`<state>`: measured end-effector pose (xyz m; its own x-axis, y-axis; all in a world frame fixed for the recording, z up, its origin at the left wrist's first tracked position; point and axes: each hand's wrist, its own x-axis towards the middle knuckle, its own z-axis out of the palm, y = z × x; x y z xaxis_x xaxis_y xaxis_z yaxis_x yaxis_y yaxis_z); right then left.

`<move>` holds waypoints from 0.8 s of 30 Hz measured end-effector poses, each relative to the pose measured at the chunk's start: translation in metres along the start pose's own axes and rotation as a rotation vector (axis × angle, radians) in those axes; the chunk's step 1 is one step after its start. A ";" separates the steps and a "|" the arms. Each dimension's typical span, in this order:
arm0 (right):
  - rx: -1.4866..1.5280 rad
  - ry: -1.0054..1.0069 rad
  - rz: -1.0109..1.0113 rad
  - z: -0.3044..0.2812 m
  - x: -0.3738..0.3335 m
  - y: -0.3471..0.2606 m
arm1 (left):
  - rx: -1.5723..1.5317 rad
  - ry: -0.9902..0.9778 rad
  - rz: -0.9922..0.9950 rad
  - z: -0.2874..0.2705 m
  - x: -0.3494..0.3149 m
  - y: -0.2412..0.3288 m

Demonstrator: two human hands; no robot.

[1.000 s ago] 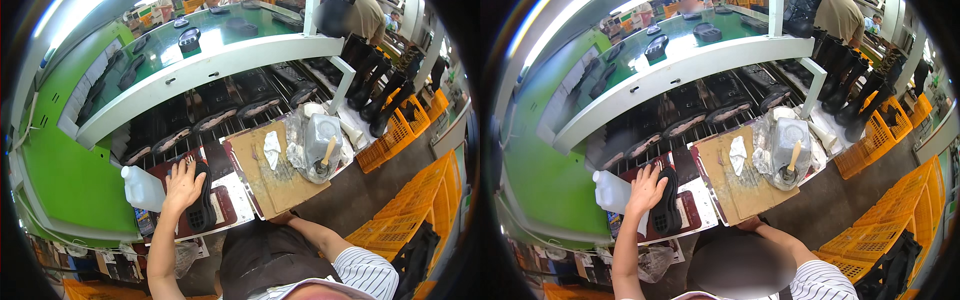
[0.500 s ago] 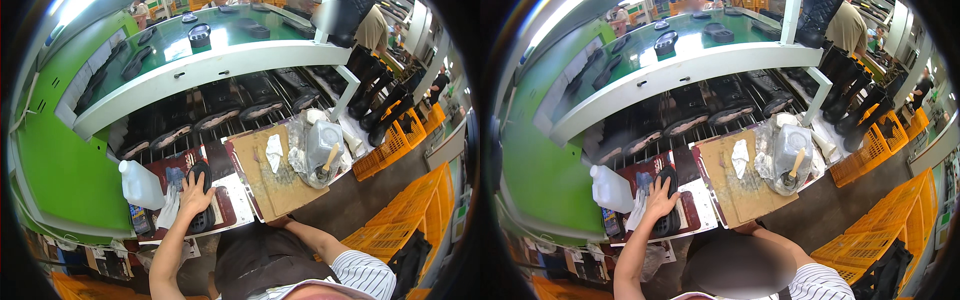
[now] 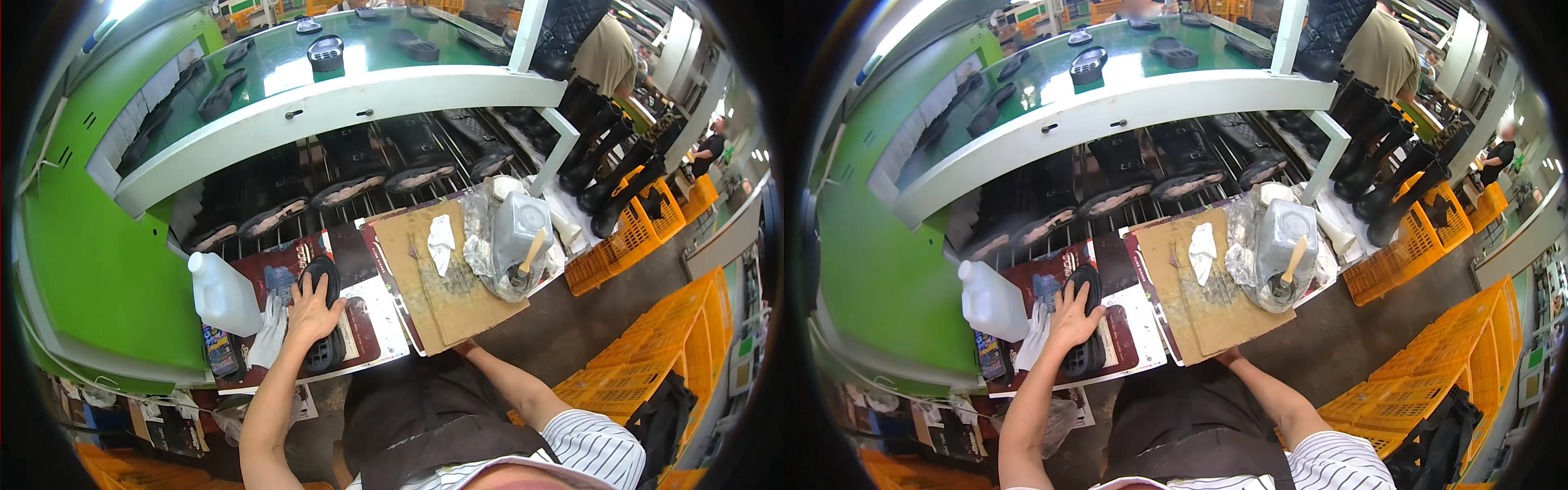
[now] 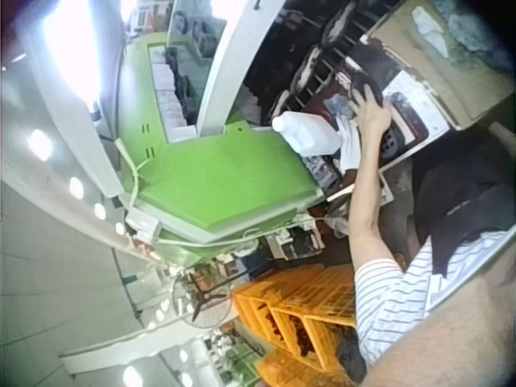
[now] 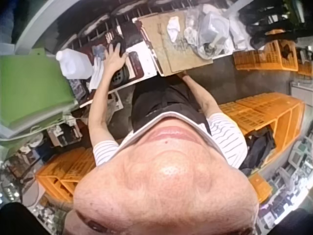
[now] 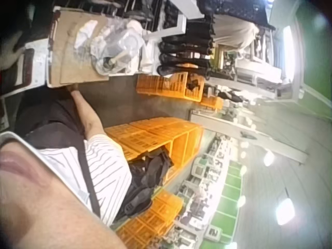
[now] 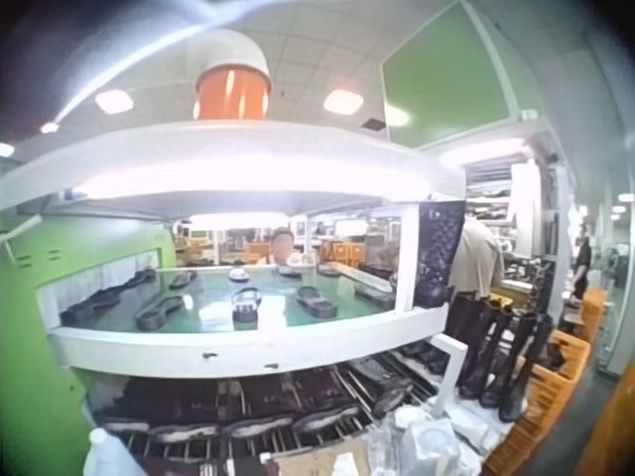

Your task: The person applies adhesive to shoe soles using a brush and places a sole onto a conveyor belt. The person then adjusts their face mask by hand and positions another shoe sole on the workstation.

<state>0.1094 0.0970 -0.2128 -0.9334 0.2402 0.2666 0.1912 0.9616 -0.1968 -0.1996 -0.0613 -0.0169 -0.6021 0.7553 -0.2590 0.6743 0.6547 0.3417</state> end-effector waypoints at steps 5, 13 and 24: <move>0.133 -0.079 0.057 -0.012 -0.012 0.006 | -0.005 -0.001 -0.001 -0.002 -0.004 0.003; 0.361 -0.204 0.162 -0.014 0.004 -0.013 | 0.032 0.048 0.016 -0.001 -0.002 0.003; 0.659 -0.384 0.289 -0.014 0.024 -0.045 | 0.047 0.052 0.009 0.002 -0.004 0.002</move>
<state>0.0827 0.0616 -0.1848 -0.9364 0.2898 -0.1979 0.3341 0.5641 -0.7551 -0.1951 -0.0631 -0.0174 -0.6161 0.7596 -0.2086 0.6987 0.6492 0.3005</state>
